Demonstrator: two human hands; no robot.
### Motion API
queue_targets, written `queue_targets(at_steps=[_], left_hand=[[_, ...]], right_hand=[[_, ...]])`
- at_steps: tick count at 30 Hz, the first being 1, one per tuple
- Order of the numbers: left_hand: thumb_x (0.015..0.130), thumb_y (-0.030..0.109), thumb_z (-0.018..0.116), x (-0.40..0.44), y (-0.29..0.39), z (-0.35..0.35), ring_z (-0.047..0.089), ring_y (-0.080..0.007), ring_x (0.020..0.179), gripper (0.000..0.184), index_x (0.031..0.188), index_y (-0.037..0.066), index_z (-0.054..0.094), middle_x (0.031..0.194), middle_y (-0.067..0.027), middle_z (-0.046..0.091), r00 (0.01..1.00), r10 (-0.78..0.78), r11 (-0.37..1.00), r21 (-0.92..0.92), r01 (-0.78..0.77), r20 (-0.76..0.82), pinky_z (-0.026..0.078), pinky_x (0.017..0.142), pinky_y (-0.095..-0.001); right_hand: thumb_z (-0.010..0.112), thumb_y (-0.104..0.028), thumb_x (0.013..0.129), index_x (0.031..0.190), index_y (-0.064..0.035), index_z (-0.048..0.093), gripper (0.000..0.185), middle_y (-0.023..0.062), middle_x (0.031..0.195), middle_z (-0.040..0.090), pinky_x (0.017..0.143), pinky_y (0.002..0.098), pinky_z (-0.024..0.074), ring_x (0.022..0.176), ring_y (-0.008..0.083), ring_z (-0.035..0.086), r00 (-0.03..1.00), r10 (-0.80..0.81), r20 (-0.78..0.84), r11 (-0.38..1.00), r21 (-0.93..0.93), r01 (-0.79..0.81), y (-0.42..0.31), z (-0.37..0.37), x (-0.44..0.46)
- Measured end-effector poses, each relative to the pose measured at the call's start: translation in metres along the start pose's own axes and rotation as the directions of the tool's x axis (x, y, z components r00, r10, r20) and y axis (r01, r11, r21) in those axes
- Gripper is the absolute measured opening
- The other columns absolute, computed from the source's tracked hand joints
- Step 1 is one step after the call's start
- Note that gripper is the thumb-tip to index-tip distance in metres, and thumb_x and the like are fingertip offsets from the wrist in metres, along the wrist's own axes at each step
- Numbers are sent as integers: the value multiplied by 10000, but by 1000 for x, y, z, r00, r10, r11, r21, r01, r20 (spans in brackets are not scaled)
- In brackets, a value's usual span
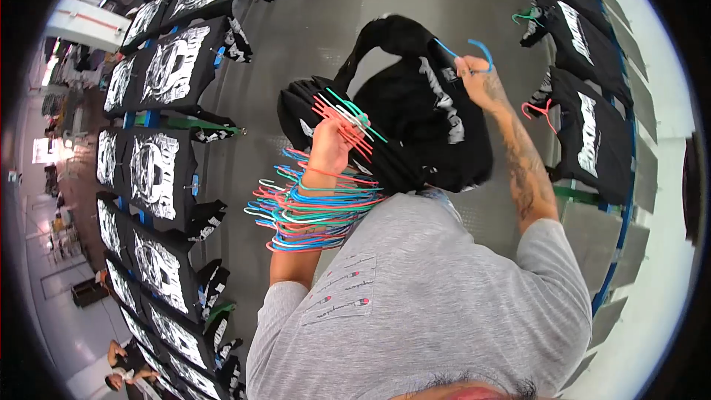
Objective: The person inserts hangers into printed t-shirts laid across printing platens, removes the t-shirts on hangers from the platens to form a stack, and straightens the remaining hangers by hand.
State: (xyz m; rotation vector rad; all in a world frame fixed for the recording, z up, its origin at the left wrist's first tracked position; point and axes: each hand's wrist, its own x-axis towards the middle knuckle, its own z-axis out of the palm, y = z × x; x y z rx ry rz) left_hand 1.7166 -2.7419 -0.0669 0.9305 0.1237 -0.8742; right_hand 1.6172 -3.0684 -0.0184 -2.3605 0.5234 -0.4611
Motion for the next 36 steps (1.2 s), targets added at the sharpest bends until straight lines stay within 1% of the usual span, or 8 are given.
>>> queue_targets(at_steps=[4, 9, 12, 15, 27, 29, 32, 36], left_hand=[[868, 73, 490, 24, -14, 20, 631, -357, 1046, 103, 831, 1, 553, 1054, -218, 650, 1000, -1, 999, -53, 1, 2, 493, 945, -425], [851, 74, 504, 43, -32, 69, 624, -347, 1042, 101, 804, 12, 569, 1061, -204, 645, 1000, -22, 996, -88, 22, -4, 486, 953, -432], [849, 82, 505, 55, -39, 102, 619, -321, 1024, 82, 829, 28, 562, 1021, -175, 636, 1000, -9, 995, -102, 10, 6, 494, 932, -425], [869, 97, 483, 64, -48, 122, 625, -278, 937, 113, 926, 31, 554, 954, -130, 621, 999, 16, 987, -161, -21, -35, 512, 888, -400], [836, 124, 561, 135, -83, 205, 640, -298, 942, 171, 951, 5, 604, 960, -126, 663, 990, -98, 980, -162, 114, 101, 511, 904, -427], [829, 95, 600, 152, -90, 210, 650, -325, 966, 131, 910, -5, 624, 892, -139, 686, 981, -178, 972, -142, 187, 75, 510, 928, -428], [811, 56, 638, 182, -92, 203, 661, -310, 911, 73, 851, -5, 643, 884, -144, 692, 982, -182, 972, -139, 187, 50, 514, 932, -411], [824, 66, 613, 219, -85, 205, 653, -326, 940, 120, 887, -34, 634, 946, -180, 683, 978, -169, 976, -120, 183, 118, 513, 941, -425]], right_hand=[[543, -379, 954, 859, -18, 636, 384, 88, 648, 593, 554, 331, 466, 553, 158, 574, 916, 218, 337, 922, 237, -306, -2, 21, 5], [637, -107, 861, 1106, -10, 619, 264, 42, 709, 640, 573, 262, 491, 627, 90, 607, 790, -117, 603, 906, 390, -163, 6, 41, 13], [646, -135, 828, 1126, 15, 637, 334, 154, 800, 668, 714, 367, 514, 784, 234, 679, 744, -163, 648, 848, 477, -231, 2, 31, 20], [659, -167, 837, 1123, -12, 666, 325, 203, 912, 616, 793, 400, 496, 900, 309, 636, 837, -301, 457, 937, 305, 170, 12, 23, 22], [622, -115, 865, 1290, -41, 569, 435, 183, 1042, 545, 893, 382, 458, 989, 319, 573, 941, -304, 150, 827, 531, 183, 111, -12, 8], [611, -128, 909, 1272, -32, 577, 377, 116, 1106, 573, 856, 356, 495, 970, 215, 601, 993, 32, 111, 606, 788, -107, 129, -50, -7], [652, -232, 910, 1241, -55, 603, 379, 96, 1168, 595, 833, 367, 505, 962, 184, 616, 597, 800, 64, 170, 929, -329, 235, -67, -40], [734, -465, 800, 1495, -123, 287, 895, 143, 1482, 354, 1101, 488, 266, 1353, 298, 346, -37, 900, 433, -435, 896, -89, 365, -77, -98]])
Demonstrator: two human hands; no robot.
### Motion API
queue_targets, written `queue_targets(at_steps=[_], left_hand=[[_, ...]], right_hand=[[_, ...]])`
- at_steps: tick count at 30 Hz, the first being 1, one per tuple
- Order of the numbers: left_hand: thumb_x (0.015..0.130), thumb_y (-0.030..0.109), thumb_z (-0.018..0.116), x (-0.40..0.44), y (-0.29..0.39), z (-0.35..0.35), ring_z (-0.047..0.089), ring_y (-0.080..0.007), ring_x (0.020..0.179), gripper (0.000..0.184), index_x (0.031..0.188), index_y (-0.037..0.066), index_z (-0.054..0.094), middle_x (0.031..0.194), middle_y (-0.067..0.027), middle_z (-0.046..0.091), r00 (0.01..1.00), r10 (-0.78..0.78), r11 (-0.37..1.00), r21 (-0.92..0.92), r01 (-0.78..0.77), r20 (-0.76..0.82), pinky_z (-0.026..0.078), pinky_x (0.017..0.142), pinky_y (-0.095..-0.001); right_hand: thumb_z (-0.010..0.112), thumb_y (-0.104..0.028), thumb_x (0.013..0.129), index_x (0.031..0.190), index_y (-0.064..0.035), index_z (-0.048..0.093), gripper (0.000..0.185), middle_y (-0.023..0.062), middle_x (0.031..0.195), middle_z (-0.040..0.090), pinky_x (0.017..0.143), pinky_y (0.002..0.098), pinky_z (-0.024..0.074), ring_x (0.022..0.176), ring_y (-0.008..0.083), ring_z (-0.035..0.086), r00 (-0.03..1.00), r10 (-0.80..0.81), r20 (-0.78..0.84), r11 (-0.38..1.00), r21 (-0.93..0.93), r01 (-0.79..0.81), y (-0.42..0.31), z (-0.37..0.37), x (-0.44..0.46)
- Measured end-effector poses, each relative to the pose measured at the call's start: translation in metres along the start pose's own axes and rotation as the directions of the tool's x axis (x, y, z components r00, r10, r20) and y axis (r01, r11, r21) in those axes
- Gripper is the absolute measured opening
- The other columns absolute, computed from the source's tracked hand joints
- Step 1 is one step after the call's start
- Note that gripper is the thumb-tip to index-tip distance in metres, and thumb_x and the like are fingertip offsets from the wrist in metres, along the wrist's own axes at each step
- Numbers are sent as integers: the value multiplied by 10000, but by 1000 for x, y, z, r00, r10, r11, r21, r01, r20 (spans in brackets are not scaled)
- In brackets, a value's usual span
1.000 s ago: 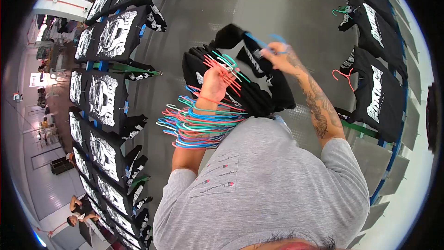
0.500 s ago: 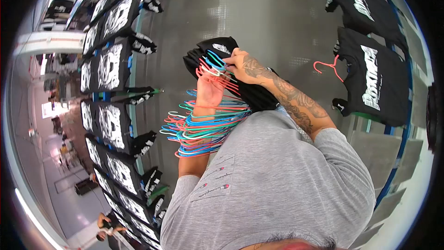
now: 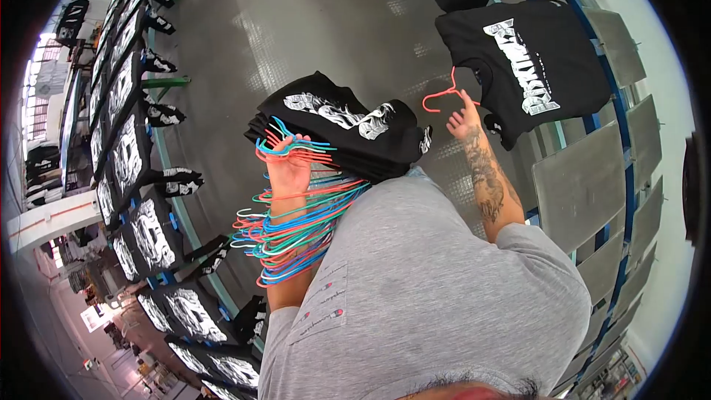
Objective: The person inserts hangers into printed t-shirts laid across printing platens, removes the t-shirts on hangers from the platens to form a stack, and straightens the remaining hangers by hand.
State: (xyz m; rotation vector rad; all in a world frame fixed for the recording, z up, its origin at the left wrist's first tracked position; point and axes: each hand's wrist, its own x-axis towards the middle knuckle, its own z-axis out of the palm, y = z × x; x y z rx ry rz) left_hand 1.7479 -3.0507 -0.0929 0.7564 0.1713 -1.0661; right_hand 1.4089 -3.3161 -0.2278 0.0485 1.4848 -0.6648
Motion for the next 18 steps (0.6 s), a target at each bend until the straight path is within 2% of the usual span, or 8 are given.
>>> queue_targets(at_steps=[6, 8, 9, 11, 12, 14, 16, 18], left_hand=[[808, 64, 637, 64, 28, 8, 650, -339, 975, 142, 921, -23, 632, 1002, -185, 683, 993, -115, 991, 65, 115, -6, 530, 905, -416], [789, 54, 658, 86, 47, 11, 657, -329, 979, 114, 889, 7, 630, 966, -163, 693, 993, -119, 992, 45, 119, -7, 522, 914, -418], [814, 81, 641, 102, 56, 2, 646, -344, 1019, 115, 904, 11, 628, 996, -164, 689, 993, -110, 993, 44, 108, 53, 515, 932, -446], [850, 116, 606, 126, 83, 2, 633, -367, 1038, 113, 882, 8, 608, 1046, -187, 667, 981, -167, 986, -8, 169, 102, 509, 938, -476], [860, 123, 594, 135, 90, 0, 629, -375, 1043, 121, 880, 4, 599, 1059, -196, 658, 978, -184, 982, -29, 187, 103, 509, 937, -481], [874, 121, 570, 151, 113, 9, 628, -381, 1039, 130, 889, -8, 581, 1058, -208, 651, 983, -167, 986, -4, 168, 75, 514, 932, -472], [898, 101, 509, 167, 135, 17, 640, -374, 1006, 150, 922, -30, 579, 1045, -212, 653, 987, -154, 988, 17, 153, 47, 527, 908, -451], [906, 96, 493, 183, 155, 23, 651, -360, 981, 164, 931, -36, 586, 1046, -213, 654, 991, -128, 990, 61, 125, 43, 536, 884, -441]], right_hand=[[608, -249, 925, 1045, -147, 601, 158, 24, 1076, 635, 921, 450, 428, 1051, 232, 564, 802, -524, 287, 811, 457, 366, -12, 41, 8], [563, -235, 947, 1008, -79, 616, 176, 58, 1058, 651, 808, 398, 502, 995, 262, 613, 442, -789, 427, 603, 677, 423, -59, 69, -59], [545, -220, 952, 990, -57, 621, 184, 77, 1089, 652, 840, 411, 503, 1030, 274, 608, 447, -799, 402, 570, 745, 347, -104, 54, -16], [488, -144, 953, 1151, -28, 533, 234, 151, 1233, 605, 933, 450, 479, 1069, 300, 602, 332, -943, -16, 174, 827, 534, -144, 98, -78], [499, -35, 905, 1207, -34, 460, 305, 191, 1313, 547, 936, 386, 484, 1104, 277, 592, 142, -990, 22, 112, 743, 660, -163, 115, -87], [502, 107, 813, 1215, -43, 431, 435, 167, 1277, 552, 893, 309, 487, 1083, 221, 583, 19, -972, 234, 111, 383, 917, -176, 185, -111], [609, 125, 727, 1207, -49, 398, 552, 65, 1025, 544, 773, 265, 477, 874, 127, 559, -21, -881, 473, 12, 66, 998, -139, 248, -139], [687, 56, 735, 1240, -38, 386, 595, 12, 847, 526, 669, 247, 457, 756, 95, 539, 137, -588, 797, -33, -193, 981, -86, 289, -200]])
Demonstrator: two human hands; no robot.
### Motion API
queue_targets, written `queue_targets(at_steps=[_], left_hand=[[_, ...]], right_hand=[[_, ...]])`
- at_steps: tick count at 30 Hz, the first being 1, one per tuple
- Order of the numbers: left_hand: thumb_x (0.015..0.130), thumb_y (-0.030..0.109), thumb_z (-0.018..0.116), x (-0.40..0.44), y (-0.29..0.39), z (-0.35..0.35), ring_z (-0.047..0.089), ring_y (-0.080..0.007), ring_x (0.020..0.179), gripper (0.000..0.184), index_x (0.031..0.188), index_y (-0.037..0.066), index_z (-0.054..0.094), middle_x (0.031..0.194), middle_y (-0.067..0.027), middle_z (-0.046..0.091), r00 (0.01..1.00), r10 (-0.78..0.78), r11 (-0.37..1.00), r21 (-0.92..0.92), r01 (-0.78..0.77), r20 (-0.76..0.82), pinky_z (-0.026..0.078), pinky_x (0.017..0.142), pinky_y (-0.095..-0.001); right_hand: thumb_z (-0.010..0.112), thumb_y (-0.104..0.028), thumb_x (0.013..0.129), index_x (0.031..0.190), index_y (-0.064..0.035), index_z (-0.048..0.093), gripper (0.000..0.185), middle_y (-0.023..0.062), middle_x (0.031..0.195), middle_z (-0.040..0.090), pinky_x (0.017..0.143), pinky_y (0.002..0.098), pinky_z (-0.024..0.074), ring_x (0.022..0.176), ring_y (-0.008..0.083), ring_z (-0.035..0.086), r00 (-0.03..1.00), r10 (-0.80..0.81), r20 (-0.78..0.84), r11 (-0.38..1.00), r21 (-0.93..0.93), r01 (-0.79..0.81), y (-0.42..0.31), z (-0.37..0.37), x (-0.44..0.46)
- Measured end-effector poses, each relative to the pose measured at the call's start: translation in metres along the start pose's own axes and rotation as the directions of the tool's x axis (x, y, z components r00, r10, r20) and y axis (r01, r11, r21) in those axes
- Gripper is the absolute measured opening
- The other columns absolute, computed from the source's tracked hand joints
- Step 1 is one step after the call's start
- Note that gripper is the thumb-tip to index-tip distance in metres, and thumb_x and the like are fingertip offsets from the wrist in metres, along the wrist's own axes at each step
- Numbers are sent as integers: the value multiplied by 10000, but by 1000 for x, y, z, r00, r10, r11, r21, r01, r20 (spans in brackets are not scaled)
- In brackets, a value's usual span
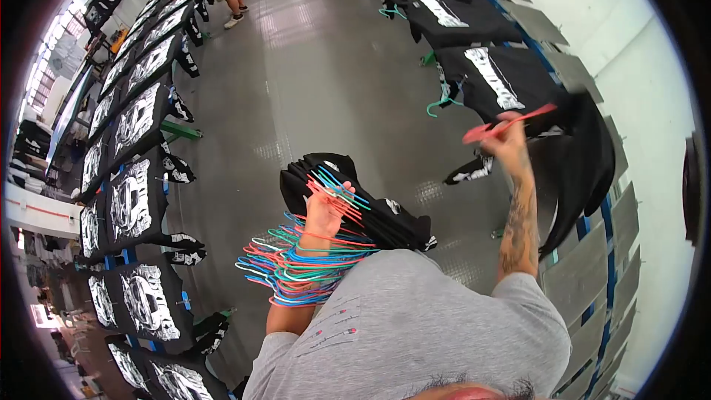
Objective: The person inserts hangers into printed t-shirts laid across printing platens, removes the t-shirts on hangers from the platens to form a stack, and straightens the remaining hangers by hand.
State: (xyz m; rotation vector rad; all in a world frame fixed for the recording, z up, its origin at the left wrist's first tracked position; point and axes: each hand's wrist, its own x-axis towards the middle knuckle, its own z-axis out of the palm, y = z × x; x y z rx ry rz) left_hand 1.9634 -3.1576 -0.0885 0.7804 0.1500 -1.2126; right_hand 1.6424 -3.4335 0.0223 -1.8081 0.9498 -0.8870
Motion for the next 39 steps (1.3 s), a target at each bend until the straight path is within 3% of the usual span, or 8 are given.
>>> queue_targets(at_steps=[2, 6, 10, 14, 22, 32, 36, 39], left_hand=[[909, 110, 506, 12, 18, -2, 653, -353, 980, 165, 959, -29, 580, 1056, -216, 656, 1000, 20, 999, 41, -20, 0, 533, 882, -435], [907, 134, 540, 27, 50, -7, 655, -354, 974, 134, 903, 2, 564, 1070, -234, 657, 996, 76, 994, 80, -72, -52, 532, 883, -437], [947, 199, 518, 38, 69, -13, 660, -356, 942, 173, 922, 28, 506, 1045, -237, 653, 976, 198, 971, 155, -184, -85, 548, 841, -447], [992, 285, 484, 43, 84, -25, 652, -385, 976, 247, 914, 51, 476, 1091, -271, 633, 963, 267, 954, 152, -258, -45, 545, 846, -460], [1004, 297, 469, 56, 99, -22, 651, -392, 994, 272, 962, 31, 504, 1107, -267, 632, 939, 327, 935, 185, -304, -107, 549, 869, -458], [936, 210, 569, 92, 97, -11, 624, -396, 1056, 191, 900, 26, 535, 1139, -275, 621, 925, 271, 962, 36, -271, -265, 516, 940, -477], [951, 222, 546, 116, 86, 9, 623, -396, 1058, 206, 906, 21, 539, 1131, -266, 625, 917, 278, 960, 45, -277, -287, 515, 939, -474], [959, 228, 534, 137, 79, 28, 619, -396, 1066, 218, 988, 13, 520, 1141, -263, 622, 915, 325, 945, 51, -322, -240, 503, 954, -478]], right_hand=[[714, 30, 748, 1230, -12, 489, 535, -12, 739, 502, 597, 220, 429, 665, 51, 512, 953, 102, 285, 986, -154, -59, -87, 34, -9], [613, -107, 885, 906, 23, 681, 148, 7, 637, 521, 514, 222, 395, 580, 58, 460, 997, 66, 36, 954, -295, -52, -197, 36, -10], [562, -255, 945, 715, -6, 602, 341, 29, 544, 517, 509, 228, 400, 531, 68, 504, 916, -366, 167, 890, -224, 397, -162, 94, 35], [524, -336, 975, 660, -61, 517, 418, -4, 506, 461, 415, 233, 335, 419, 61, 416, 924, 221, 313, 960, -235, -150, -107, 170, 97], [506, -322, 994, 695, -79, 542, 387, -37, 554, 431, 401, 233, 278, 424, 45, 365, 875, -328, 356, 890, -194, 413, 5, 226, 195], [538, -258, 980, 664, -23, 540, 394, -5, 561, 458, 541, 298, 378, 562, 96, 421, 874, -378, 306, 923, 46, 383, -7, 221, 246], [568, -300, 958, 699, -30, 596, 376, 10, 583, 537, 517, 319, 415, 531, 101, 473, 845, 164, 509, 986, -95, -134, 56, 265, 245], [648, -226, 892, 781, -13, 641, 240, 38, 618, 576, 553, 303, 466, 569, 105, 570, 672, 78, 737, 997, -48, -64, 63, 291, 226]])
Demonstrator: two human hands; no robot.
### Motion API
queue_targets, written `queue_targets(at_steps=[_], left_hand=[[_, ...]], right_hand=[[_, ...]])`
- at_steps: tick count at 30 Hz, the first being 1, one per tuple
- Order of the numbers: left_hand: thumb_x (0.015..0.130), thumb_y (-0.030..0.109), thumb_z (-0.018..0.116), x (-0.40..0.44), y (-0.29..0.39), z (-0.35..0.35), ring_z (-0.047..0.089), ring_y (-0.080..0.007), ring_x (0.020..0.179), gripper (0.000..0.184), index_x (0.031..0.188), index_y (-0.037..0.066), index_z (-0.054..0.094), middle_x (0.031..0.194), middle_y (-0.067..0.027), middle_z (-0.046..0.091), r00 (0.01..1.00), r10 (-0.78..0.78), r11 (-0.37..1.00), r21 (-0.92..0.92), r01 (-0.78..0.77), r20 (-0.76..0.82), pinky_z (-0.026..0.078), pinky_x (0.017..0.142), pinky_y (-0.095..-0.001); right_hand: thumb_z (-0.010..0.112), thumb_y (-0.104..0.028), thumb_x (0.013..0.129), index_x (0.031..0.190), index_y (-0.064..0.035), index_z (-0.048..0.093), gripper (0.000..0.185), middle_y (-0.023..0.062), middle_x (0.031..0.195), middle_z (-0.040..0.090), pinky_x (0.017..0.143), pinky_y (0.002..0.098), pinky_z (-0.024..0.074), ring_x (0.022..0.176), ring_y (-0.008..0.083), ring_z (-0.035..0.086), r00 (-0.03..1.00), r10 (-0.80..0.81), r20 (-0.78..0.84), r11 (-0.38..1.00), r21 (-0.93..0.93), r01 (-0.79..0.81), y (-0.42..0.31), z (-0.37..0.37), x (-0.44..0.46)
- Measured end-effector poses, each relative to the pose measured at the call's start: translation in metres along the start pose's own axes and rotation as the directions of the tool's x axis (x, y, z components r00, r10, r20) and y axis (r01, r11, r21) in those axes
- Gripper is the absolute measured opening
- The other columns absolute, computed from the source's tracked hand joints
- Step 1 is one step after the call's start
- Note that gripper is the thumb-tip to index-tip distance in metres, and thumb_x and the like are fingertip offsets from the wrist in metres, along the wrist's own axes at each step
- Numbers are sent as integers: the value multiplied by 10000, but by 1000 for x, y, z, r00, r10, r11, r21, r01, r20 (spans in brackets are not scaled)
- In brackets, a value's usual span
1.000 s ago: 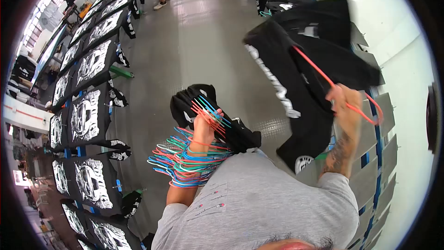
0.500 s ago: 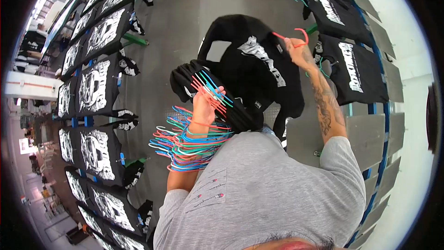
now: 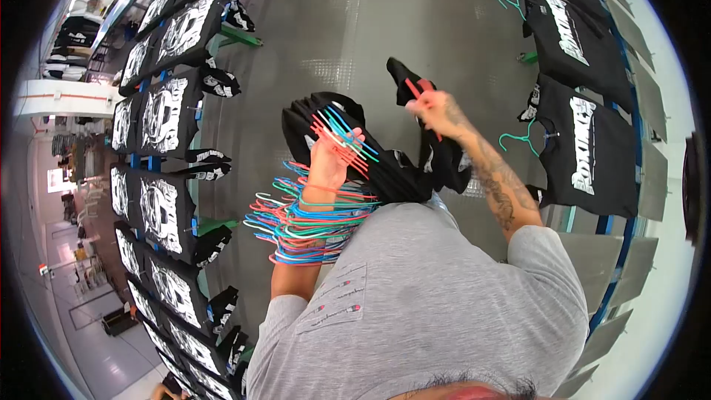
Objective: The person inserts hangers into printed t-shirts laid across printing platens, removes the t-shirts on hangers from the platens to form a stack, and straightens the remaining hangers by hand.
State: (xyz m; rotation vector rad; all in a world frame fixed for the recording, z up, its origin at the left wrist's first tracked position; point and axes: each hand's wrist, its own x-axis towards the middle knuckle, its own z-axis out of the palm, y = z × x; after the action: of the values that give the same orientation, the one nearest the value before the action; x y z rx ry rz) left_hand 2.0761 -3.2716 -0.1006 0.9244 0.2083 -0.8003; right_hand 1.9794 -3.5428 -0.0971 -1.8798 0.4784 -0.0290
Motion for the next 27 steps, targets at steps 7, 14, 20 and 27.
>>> queue_targets(at_steps=[7, 14, 20, 27], left_hand=[[973, 178, 485, 17, -6, 64, 665, -307, 965, 182, 943, 13, 552, 1039, -198, 651, 999, -32, 998, 46, 32, 5, 553, 837, -398], [936, 236, 577, 46, -29, 104, 660, -231, 948, 229, 1073, 55, 603, 1065, -131, 671, 959, -123, 992, 70, 108, 255, 533, 843, -364], [931, 249, 588, 71, -47, 145, 660, -220, 963, 259, 1097, 54, 625, 1046, -91, 684, 952, -192, 981, 56, 184, 238, 535, 829, -358], [888, 190, 608, 134, -55, 132, 631, -366, 1047, 267, 950, -64, 660, 1084, -206, 667, 882, -309, 950, 160, 268, 356, 483, 965, -513]], right_hand=[[664, -117, 848, 1073, 32, 640, 272, 121, 809, 608, 667, 321, 483, 726, 192, 618, 917, -320, 239, 945, 150, 291, -19, 11, 0], [605, -140, 911, 1363, -92, 514, 463, 148, 1009, 534, 879, 375, 440, 974, 289, 547, 929, -284, 238, 903, -260, 342, -37, -33, -5], [557, -116, 932, 1446, -67, 381, 545, 195, 1104, 469, 929, 406, 420, 1026, 335, 525, 941, -283, 187, 925, -206, 319, -6, -59, -5], [766, -266, 766, 1033, 27, 686, 405, 105, 993, 693, 779, 327, 500, 849, 181, 629, 231, 696, -680, 712, 696, -96, 219, -90, -56]])
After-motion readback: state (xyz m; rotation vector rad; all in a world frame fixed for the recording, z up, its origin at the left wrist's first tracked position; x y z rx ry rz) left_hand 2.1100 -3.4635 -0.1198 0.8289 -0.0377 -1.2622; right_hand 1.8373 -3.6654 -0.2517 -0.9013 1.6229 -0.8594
